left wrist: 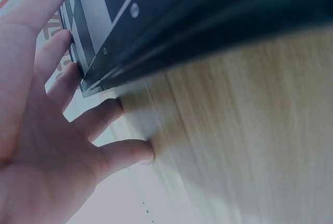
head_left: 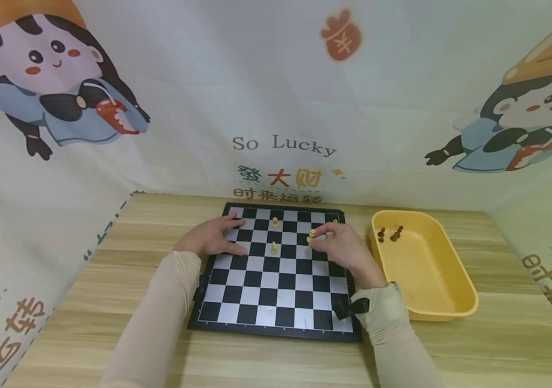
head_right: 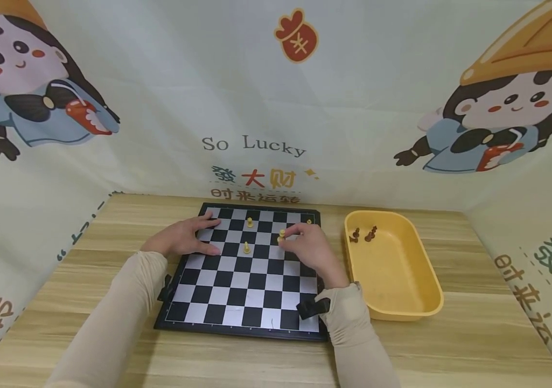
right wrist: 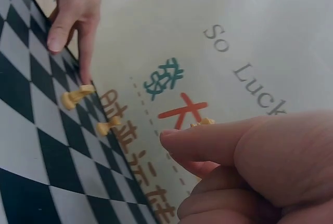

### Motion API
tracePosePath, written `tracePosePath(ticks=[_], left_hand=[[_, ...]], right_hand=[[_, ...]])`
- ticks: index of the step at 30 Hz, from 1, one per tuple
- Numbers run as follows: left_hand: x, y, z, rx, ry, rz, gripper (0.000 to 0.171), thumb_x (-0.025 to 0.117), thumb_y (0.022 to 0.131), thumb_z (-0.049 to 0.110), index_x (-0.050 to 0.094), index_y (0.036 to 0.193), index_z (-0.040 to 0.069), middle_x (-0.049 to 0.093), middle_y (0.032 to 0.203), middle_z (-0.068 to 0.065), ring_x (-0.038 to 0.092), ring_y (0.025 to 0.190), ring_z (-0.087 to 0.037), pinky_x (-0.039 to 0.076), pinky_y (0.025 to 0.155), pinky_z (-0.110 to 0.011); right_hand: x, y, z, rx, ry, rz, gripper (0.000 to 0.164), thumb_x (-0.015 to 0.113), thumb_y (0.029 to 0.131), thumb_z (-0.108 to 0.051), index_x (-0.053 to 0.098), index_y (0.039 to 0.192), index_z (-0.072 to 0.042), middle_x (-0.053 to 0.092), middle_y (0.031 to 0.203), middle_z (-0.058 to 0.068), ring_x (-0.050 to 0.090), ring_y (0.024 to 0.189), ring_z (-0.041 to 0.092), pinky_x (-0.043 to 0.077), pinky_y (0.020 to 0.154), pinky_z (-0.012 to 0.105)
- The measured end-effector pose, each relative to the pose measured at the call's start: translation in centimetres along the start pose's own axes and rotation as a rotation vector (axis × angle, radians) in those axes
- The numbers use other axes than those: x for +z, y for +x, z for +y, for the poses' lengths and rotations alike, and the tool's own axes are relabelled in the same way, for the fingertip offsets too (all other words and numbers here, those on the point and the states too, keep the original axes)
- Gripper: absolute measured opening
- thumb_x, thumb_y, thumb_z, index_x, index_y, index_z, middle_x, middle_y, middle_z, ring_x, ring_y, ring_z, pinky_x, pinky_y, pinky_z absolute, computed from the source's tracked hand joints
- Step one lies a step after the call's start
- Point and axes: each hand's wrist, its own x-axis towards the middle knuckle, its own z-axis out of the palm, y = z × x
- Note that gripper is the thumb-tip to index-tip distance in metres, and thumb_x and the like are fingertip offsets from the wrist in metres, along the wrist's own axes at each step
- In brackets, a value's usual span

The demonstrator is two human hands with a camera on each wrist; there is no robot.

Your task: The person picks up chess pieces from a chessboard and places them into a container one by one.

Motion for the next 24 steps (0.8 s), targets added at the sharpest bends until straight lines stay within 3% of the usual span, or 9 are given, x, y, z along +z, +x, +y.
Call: tracePosePath(ticks=[6,12,19,24], left_hand=[[0.1,0.0,0.1,0.001,-0.004,-0.002,0.096,0.083,0.079,0.055,0.038,0.159,0.028,0.012,0.174,0.001,0.012,0.161,-0.037,0.022,0.128,-0.058],[0.0,0.2,0.1,0.018,0.004,-0.001,0.096,0.083,0.079,0.055,0.038,0.159,0.027,0.012,0.174,-0.001,0.012,0.161,-0.037,0.022,0.128,-0.058],[-0.3,0.1,0.0,0.007,0.013,-0.002,0.095,0.083,0.079,0.054,0.038,0.159,0.027,0.012,0.174,0.000,0.012,0.160,-0.037,0.022,0.128,-0.058],[-0.1,0.0,0.0,0.009,0.008,-0.007,0.096,0.082,0.080,0.056,0.037,0.159,0.027,0.011,0.174,-0.001,0.012,0.160,-0.038,0.022,0.128,-0.058]], right_hand=[[-1.3,-0.7,-0.6,0.019,0.019,0.002,0.027,0.074,0.092,-0.023,0.069,0.114,-0.008,0.038,0.060,-0.004,0.037,0.055,0.015,0.030,0.052,0.025],[-2.8,-1.4,-0.6,0.020,0.045,0.012,0.029,0.072,0.094,-0.028,0.068,0.117,-0.010,0.044,0.077,-0.002,0.044,0.077,0.019,0.037,0.066,0.029],[-5.1,-1.6,-0.2,-0.001,0.001,0.020,0.035,0.071,0.095,-0.028,0.066,0.123,-0.008,0.037,0.067,-0.003,0.037,0.059,0.017,0.029,0.053,0.026],[-6.6,-1.7,0.1,0.004,-0.035,0.027,0.037,0.069,0.096,-0.029,0.065,0.125,-0.007,0.041,0.069,-0.004,0.040,0.060,0.015,0.033,0.055,0.025]])
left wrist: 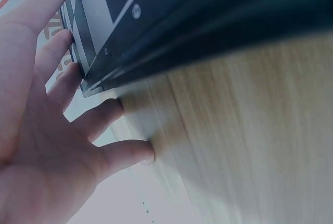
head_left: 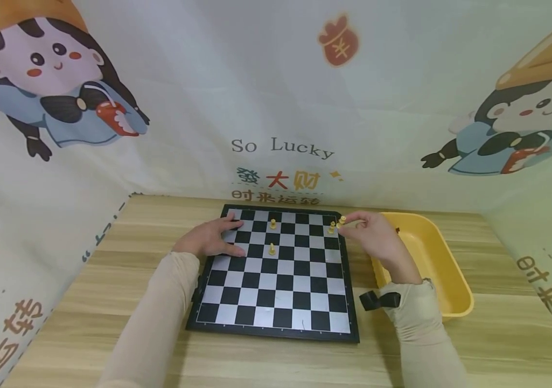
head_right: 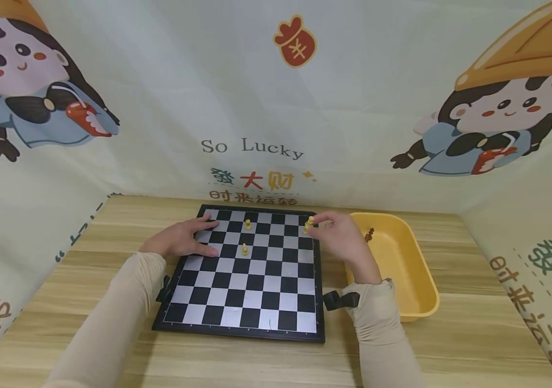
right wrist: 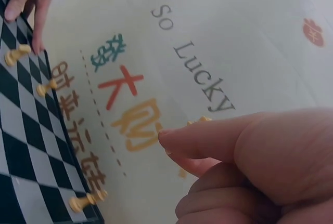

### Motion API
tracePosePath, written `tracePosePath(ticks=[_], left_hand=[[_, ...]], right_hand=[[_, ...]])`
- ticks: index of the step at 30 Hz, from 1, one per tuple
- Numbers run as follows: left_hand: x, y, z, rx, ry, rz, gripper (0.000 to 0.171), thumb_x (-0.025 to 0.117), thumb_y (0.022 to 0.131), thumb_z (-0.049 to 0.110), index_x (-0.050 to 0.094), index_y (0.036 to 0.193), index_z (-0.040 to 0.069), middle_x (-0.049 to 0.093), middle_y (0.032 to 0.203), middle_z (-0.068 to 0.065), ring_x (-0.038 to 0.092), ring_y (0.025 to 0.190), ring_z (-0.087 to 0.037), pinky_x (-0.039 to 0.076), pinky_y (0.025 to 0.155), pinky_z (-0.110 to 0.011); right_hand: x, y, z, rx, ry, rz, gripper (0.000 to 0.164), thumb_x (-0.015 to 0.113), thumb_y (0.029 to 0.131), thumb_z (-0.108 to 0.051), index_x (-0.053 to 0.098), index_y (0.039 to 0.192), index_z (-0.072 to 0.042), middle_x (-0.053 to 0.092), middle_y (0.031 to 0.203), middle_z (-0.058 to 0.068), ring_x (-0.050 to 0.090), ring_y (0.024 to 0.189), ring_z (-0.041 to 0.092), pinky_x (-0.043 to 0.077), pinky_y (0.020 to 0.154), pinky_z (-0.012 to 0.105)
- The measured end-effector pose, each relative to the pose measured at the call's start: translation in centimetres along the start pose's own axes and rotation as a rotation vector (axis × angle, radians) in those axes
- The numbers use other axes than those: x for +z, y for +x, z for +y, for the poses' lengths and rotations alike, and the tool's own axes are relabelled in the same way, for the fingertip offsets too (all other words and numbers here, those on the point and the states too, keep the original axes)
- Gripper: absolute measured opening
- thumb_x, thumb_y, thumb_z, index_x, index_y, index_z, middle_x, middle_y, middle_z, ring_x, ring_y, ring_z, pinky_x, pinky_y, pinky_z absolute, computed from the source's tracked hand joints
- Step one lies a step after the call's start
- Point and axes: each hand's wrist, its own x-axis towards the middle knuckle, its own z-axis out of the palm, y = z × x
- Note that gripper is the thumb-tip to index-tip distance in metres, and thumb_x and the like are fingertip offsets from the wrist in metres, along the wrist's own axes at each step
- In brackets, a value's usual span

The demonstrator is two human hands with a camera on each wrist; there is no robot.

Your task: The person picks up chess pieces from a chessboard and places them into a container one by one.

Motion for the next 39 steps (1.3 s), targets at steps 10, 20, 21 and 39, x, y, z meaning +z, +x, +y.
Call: tracePosePath(ticks=[10,20,21,39], left_hand=[[0.0,-0.3,-0.1,0.001,-0.005,0.006,0.095,0.081,0.080,0.055,0.037,0.159,0.026,0.012,0.174,-0.001,0.014,0.160,-0.038,0.023,0.127,-0.059],[0.1,-0.2,0.1,0.006,-0.007,0.015,0.095,0.083,0.079,0.054,0.039,0.158,0.026,0.014,0.174,-0.001,0.015,0.160,-0.038,0.024,0.127,-0.058],[0.1,-0.2,0.1,0.007,-0.006,0.015,0.095,0.083,0.079,0.054,0.039,0.158,0.026,0.014,0.174,-0.002,0.015,0.160,-0.038,0.024,0.127,-0.057],[0.1,-0.1,0.0,0.006,-0.002,0.020,0.095,0.083,0.079,0.054,0.040,0.158,0.026,0.015,0.174,-0.003,0.015,0.160,-0.038,0.024,0.127,-0.058]], right_hand=[[-2.4,-0.2,0.8,0.014,-0.061,0.019,0.039,0.068,0.096,-0.030,0.064,0.125,-0.004,0.048,0.075,-0.001,0.045,0.066,0.017,0.037,0.058,0.026],[-4.8,0.0,1.8,0.066,-0.042,-0.001,0.045,0.066,0.098,-0.032,0.059,0.130,-0.001,0.055,0.080,-0.005,0.046,0.059,0.010,0.041,0.055,0.023],[-5.1,0.0,1.9,0.066,-0.038,-0.005,0.045,0.066,0.098,-0.031,0.058,0.130,-0.001,0.056,0.080,-0.005,0.046,0.059,0.009,0.041,0.055,0.023],[-9.0,0.5,6.1,0.109,-0.013,-0.016,0.050,0.063,0.100,-0.030,0.052,0.137,0.003,0.055,0.078,-0.016,0.028,0.046,0.001,0.035,0.047,0.021]])
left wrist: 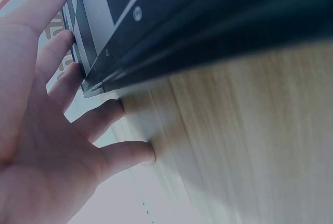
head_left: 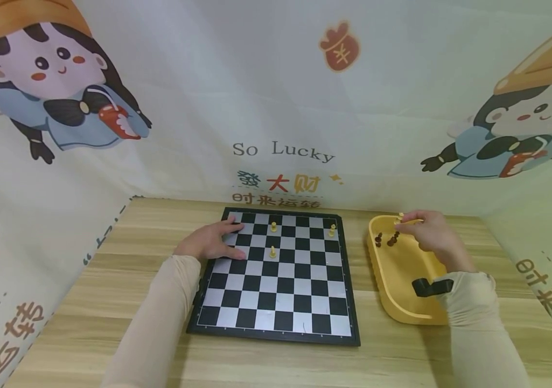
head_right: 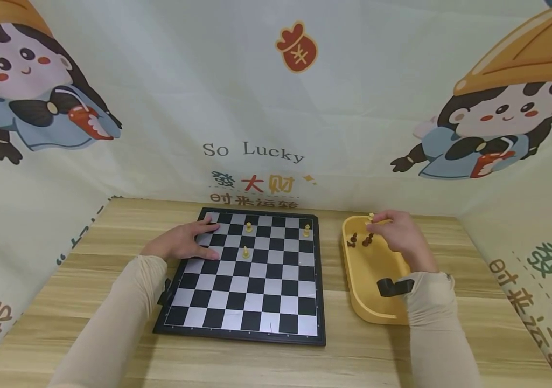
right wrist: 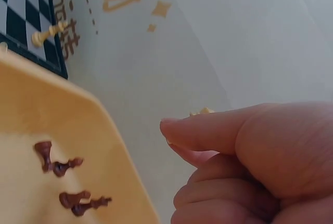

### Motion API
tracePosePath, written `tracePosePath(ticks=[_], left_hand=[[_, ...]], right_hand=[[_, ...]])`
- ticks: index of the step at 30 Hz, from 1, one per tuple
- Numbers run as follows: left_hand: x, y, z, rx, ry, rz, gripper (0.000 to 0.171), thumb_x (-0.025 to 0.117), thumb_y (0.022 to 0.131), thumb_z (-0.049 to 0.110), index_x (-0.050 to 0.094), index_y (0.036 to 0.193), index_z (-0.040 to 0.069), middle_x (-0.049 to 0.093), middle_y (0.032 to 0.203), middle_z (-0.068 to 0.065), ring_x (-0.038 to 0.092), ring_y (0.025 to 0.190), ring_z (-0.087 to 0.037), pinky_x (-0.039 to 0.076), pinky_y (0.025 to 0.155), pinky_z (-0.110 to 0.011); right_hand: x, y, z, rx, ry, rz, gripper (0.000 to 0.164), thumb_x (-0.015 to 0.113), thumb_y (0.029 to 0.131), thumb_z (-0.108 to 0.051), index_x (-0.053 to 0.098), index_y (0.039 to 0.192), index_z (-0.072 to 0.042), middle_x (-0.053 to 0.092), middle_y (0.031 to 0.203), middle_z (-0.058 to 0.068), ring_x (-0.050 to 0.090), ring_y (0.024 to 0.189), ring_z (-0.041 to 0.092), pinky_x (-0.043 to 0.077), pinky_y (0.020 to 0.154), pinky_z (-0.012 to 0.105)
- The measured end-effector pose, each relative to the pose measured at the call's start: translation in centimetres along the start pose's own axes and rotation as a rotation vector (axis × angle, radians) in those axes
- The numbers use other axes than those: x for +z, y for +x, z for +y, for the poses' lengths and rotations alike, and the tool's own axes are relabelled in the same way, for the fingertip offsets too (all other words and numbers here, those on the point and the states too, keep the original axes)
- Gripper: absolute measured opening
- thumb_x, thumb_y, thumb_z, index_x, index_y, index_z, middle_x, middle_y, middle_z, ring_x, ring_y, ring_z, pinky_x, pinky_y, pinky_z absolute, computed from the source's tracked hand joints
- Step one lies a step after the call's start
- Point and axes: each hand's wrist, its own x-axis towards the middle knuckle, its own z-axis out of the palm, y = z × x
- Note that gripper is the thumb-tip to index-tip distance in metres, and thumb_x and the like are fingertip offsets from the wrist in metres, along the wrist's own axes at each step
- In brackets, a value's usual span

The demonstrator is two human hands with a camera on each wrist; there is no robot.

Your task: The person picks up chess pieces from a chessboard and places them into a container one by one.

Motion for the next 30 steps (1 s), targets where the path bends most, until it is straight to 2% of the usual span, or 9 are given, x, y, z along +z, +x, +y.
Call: tracePosePath(ticks=[1,5,8,11,14,23,30], left_hand=[[0.0,0.0,0.0,0.001,0.001,0.000,0.095,0.083,0.079,0.054,0.040,0.158,0.026,0.015,0.174,-0.003,0.015,0.160,-0.038,0.024,0.127,-0.058],[0.1,0.1,0.0,0.004,0.009,-0.002,0.094,0.083,0.079,0.055,0.040,0.158,0.026,0.015,0.174,-0.003,0.016,0.160,-0.038,0.025,0.127,-0.058],[0.1,0.1,-0.1,0.005,0.013,-0.003,0.094,0.082,0.079,0.055,0.039,0.158,0.026,0.015,0.174,-0.003,0.016,0.160,-0.038,0.025,0.127,-0.058],[0.2,0.2,-0.1,0.003,0.010,-0.003,0.095,0.083,0.079,0.055,0.039,0.158,0.026,0.015,0.174,-0.003,0.016,0.160,-0.039,0.025,0.127,-0.059],[0.2,0.2,-0.2,0.001,0.006,-0.004,0.095,0.083,0.078,0.055,0.039,0.158,0.027,0.015,0.174,-0.002,0.015,0.160,-0.038,0.025,0.127,-0.059],[0.2,0.3,-0.1,0.004,0.003,0.001,0.095,0.083,0.078,0.055,0.040,0.158,0.027,0.015,0.174,-0.002,0.015,0.160,-0.038,0.025,0.127,-0.058],[0.1,0.2,-0.1,-0.004,-0.002,0.002,0.095,0.083,0.078,0.055,0.040,0.158,0.027,0.015,0.174,-0.002,0.015,0.160,-0.038,0.024,0.127,-0.058]], right_hand=[[-0.1,0.0,0.2,0.005,0.002,-0.005,0.051,0.063,0.101,-0.030,0.051,0.137,0.004,0.055,0.077,-0.017,0.028,0.045,0.001,0.035,0.047,0.021],[-0.3,0.0,0.9,0.008,0.053,-0.052,0.050,0.063,0.101,-0.027,0.048,0.136,0.005,0.041,0.056,-0.019,0.027,0.044,0.002,0.033,0.046,0.021],[-0.3,0.2,1.6,-0.012,0.074,-0.093,0.048,0.064,0.101,-0.027,0.048,0.133,0.004,0.045,0.059,-0.018,0.028,0.045,0.002,0.033,0.046,0.021],[0.0,0.4,2.0,-0.021,0.064,-0.123,0.044,0.063,0.101,-0.026,0.049,0.131,0.003,0.056,0.073,-0.014,0.029,0.047,0.002,0.033,0.046,0.021],[0.3,0.6,2.2,-0.012,0.049,-0.148,0.040,0.063,0.101,-0.024,0.051,0.128,0.003,0.058,0.077,-0.013,0.030,0.046,0.002,0.032,0.046,0.020],[0.5,1.0,2.8,-0.025,0.054,-0.282,0.033,0.066,0.098,-0.019,0.054,0.119,0.002,0.042,0.057,-0.014,0.026,0.043,0.002,0.029,0.044,0.019],[0.6,1.4,3.4,-0.014,0.026,-0.361,0.034,0.070,0.096,-0.021,0.058,0.120,0.001,0.040,0.058,-0.012,0.026,0.044,0.004,0.029,0.045,0.019]])
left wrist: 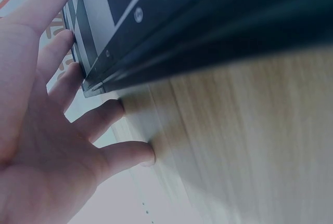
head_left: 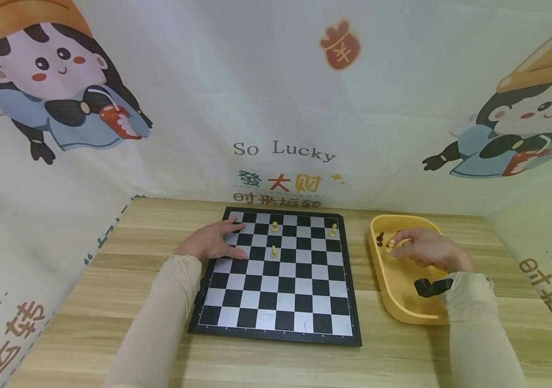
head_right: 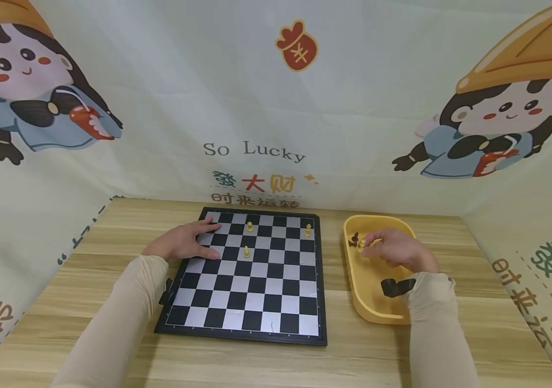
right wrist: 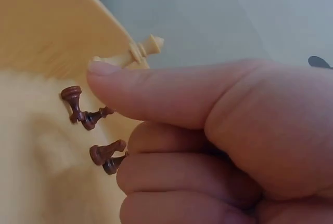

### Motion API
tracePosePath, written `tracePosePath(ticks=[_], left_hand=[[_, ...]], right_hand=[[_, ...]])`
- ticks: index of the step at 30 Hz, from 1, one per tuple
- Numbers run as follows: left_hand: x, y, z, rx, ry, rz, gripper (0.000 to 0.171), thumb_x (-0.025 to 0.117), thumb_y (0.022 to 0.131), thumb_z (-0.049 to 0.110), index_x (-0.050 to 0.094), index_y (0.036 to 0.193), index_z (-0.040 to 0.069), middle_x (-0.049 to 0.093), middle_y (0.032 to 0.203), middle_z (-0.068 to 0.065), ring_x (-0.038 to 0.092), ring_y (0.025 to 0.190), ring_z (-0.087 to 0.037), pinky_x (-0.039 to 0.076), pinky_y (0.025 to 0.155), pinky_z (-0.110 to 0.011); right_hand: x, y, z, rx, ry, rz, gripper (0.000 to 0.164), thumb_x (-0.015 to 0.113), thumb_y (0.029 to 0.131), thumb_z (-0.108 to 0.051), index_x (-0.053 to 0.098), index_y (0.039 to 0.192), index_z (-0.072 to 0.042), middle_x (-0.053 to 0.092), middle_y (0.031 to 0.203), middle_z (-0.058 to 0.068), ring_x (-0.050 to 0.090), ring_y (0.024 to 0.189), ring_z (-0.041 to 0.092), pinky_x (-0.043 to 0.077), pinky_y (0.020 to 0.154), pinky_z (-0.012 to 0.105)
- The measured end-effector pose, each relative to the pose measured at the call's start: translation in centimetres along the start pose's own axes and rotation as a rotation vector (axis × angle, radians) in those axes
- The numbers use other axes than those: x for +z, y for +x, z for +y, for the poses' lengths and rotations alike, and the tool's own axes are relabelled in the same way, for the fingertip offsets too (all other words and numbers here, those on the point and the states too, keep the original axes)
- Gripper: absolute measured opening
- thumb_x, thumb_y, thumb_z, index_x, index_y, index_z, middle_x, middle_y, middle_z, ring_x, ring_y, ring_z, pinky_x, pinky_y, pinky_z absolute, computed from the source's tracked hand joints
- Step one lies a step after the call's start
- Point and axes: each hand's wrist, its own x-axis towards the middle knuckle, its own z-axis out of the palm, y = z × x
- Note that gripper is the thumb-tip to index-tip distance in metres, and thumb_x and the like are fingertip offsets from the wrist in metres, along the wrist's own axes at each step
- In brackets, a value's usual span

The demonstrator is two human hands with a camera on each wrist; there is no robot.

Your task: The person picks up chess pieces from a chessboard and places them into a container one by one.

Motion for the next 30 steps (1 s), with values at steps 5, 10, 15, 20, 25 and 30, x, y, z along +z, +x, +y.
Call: tracePosePath(ticks=[5,10,15,20,25,30], left_hand=[[0.1,0.0,-0.1,-0.004,-0.004,-0.003,0.095,0.083,0.078,0.055,0.040,0.158,0.027,0.015,0.174,-0.002,0.015,0.160,-0.038,0.024,0.127,-0.058],[0.1,0.0,-0.1,-0.005,-0.004,-0.005,0.095,0.083,0.078,0.055,0.040,0.158,0.027,0.014,0.174,-0.001,0.014,0.160,-0.038,0.024,0.127,-0.059],[0.1,0.1,-0.1,0.001,0.003,0.000,0.095,0.083,0.078,0.055,0.040,0.158,0.027,0.015,0.174,-0.002,0.015,0.160,-0.038,0.023,0.127,-0.059],[0.1,-0.1,0.0,-0.001,0.007,-0.002,0.095,0.083,0.079,0.054,0.040,0.158,0.027,0.014,0.174,-0.001,0.015,0.160,-0.037,0.023,0.127,-0.058],[0.1,-0.1,0.0,-0.005,0.008,0.000,0.095,0.083,0.078,0.055,0.040,0.158,0.028,0.014,0.174,0.000,0.015,0.160,-0.036,0.024,0.128,-0.057],[0.1,0.0,-0.1,-0.009,0.002,0.006,0.095,0.084,0.077,0.056,0.041,0.157,0.028,0.016,0.174,0.001,0.015,0.160,-0.036,0.024,0.127,-0.058]], right_hand=[[0.2,0.3,0.3,-0.004,-0.016,-0.038,0.031,0.071,0.095,-0.019,0.060,0.117,0.002,0.038,0.059,-0.013,0.027,0.045,0.004,0.028,0.045,0.018],[0.5,0.5,0.4,0.005,-0.008,-0.043,0.031,0.071,0.095,-0.016,0.060,0.117,0.002,0.042,0.060,-0.013,0.027,0.045,0.004,0.028,0.045,0.018],[0.7,0.9,0.8,0.008,-0.008,-0.065,0.030,0.071,0.095,-0.016,0.060,0.116,0.003,0.047,0.062,-0.012,0.028,0.044,0.004,0.029,0.045,0.018],[0.7,1.1,1.0,0.008,-0.011,-0.076,0.030,0.071,0.095,-0.015,0.060,0.115,0.003,0.045,0.061,-0.011,0.029,0.044,0.004,0.028,0.044,0.018],[0.8,1.2,1.1,0.011,-0.001,-0.081,0.026,0.071,0.095,-0.016,0.061,0.112,0.000,0.045,0.060,-0.012,0.030,0.044,0.004,0.029,0.044,0.017],[0.7,1.2,1.2,0.022,0.011,-0.083,0.023,0.072,0.095,-0.016,0.063,0.111,-0.002,0.045,0.060,-0.012,0.031,0.044,0.003,0.029,0.044,0.017]])
